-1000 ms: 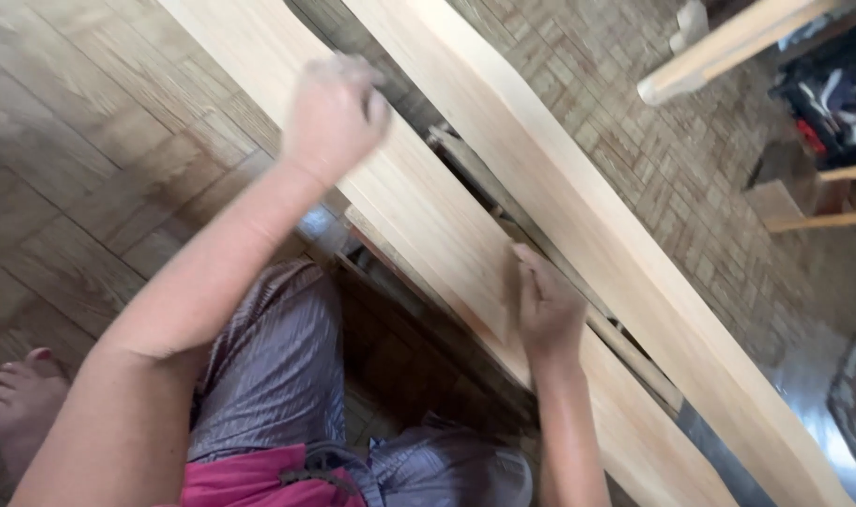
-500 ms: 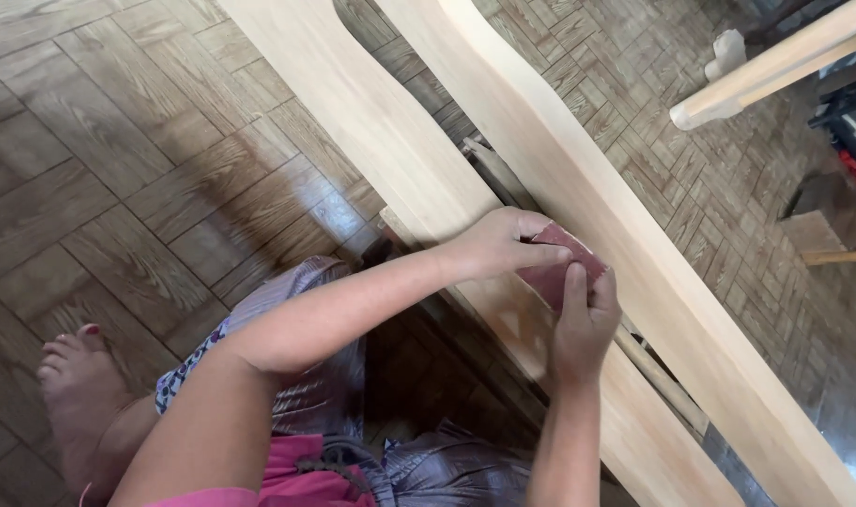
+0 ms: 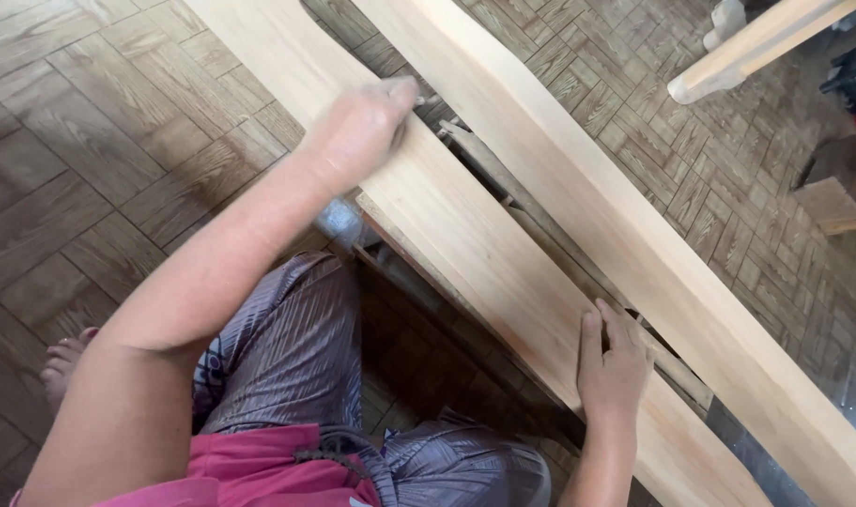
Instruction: Hand-sanding long wooden planks to smooth the surface and edges.
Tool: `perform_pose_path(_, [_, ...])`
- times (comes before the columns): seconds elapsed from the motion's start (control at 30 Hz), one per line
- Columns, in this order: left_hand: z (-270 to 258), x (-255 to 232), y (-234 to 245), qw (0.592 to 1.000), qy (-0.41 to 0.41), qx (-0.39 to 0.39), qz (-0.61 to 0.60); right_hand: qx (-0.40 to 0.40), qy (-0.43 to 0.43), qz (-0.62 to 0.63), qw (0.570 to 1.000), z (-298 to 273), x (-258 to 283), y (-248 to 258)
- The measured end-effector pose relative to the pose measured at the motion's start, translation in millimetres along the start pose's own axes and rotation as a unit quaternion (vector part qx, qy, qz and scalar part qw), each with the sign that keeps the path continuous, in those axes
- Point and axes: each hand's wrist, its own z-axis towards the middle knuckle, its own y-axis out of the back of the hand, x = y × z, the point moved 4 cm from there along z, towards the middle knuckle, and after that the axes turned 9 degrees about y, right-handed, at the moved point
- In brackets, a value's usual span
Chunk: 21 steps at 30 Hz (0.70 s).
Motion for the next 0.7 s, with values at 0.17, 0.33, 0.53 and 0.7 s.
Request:
perform_pose_path(0.17, [-10.8, -53.1, -9.8, 0.992, 0.022, 0.108, -0.061, -0.008, 0.022, -0.004, 1.000, 1.0, -10.8, -4.6])
perform_pose_path(0.33, [-29.9, -45.1, -68.8, 0.998, -0.058, -0.020, -0.001, -0.021, 0.020, 0.008, 1.000, 0.2, -23.8, -9.4])
perform_pose_path(0.53, [-40.2, -101.1, -81.7, 0.993, -0.019, -0.030, 0.109, -0.061, 0.058, -0.040, 0.996, 2.0, -33.5, -13.2])
perform_pose_path(0.7, [-95.5, -227.4, -91.3, 0.977, -0.165, -0.066, -0.118, -0.080, 0.072, -0.005, 0.994, 7.4, -48.7, -20.9])
